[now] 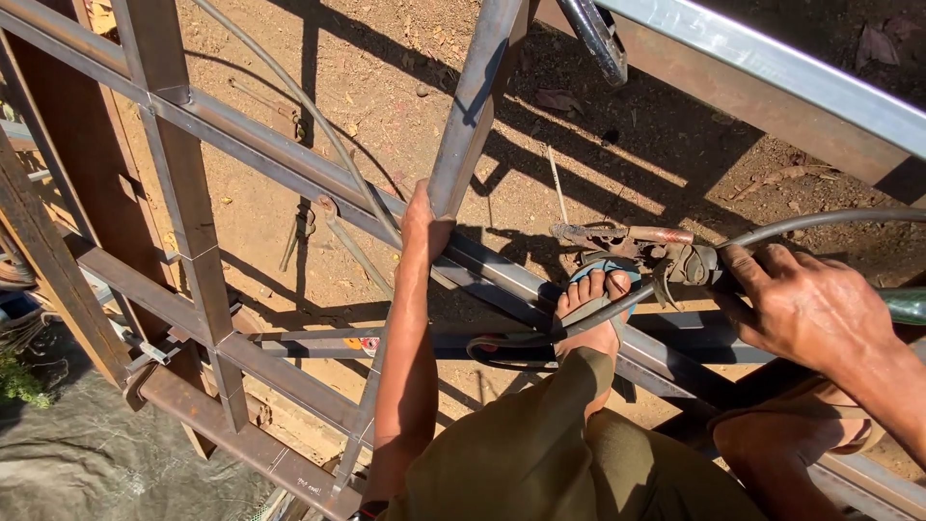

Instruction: Assembling a metal frame by positioning beams, securing them with clamps, welding the joints, and grinding the surfaces.

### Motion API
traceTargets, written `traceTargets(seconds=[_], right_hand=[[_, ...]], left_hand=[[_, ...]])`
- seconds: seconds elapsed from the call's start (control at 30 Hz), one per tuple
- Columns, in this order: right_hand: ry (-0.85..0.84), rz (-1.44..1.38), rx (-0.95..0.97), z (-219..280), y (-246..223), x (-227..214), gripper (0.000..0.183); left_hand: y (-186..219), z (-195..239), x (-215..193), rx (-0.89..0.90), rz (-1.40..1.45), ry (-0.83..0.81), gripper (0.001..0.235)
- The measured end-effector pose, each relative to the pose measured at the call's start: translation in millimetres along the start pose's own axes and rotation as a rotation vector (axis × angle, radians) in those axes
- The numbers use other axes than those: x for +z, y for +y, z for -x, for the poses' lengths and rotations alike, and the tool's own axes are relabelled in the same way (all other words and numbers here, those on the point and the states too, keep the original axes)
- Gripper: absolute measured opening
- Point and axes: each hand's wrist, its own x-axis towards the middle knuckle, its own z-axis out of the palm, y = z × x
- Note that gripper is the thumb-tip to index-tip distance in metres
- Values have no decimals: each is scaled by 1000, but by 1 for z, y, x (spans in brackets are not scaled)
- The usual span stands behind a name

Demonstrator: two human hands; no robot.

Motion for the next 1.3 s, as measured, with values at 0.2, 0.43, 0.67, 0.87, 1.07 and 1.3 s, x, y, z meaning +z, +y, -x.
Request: traceTargets(seconds=[0.2, 0.43, 0.67, 0.87, 1.07, 1.3], right_hand=[[-88, -21, -2, -2, 1, -6, 94], [-66, -61, 58, -2, 4, 1, 95], [1, -134, 21, 1, 4, -14, 93], [51, -183, 69, 4, 3, -32, 87], [265, -260, 32, 7, 4, -32, 74], [139, -216, 58, 8, 6, -41, 85]], left_hand=[[57, 54, 15, 55, -655, -38, 89], [45, 47, 8, 157, -646, -55, 75], [68, 58, 12, 23, -678, -81, 81], [67, 53, 10, 44, -722, -116, 89], [52, 40, 5, 65, -729, -145, 91], [36, 28, 3, 131, -694, -186, 96]])
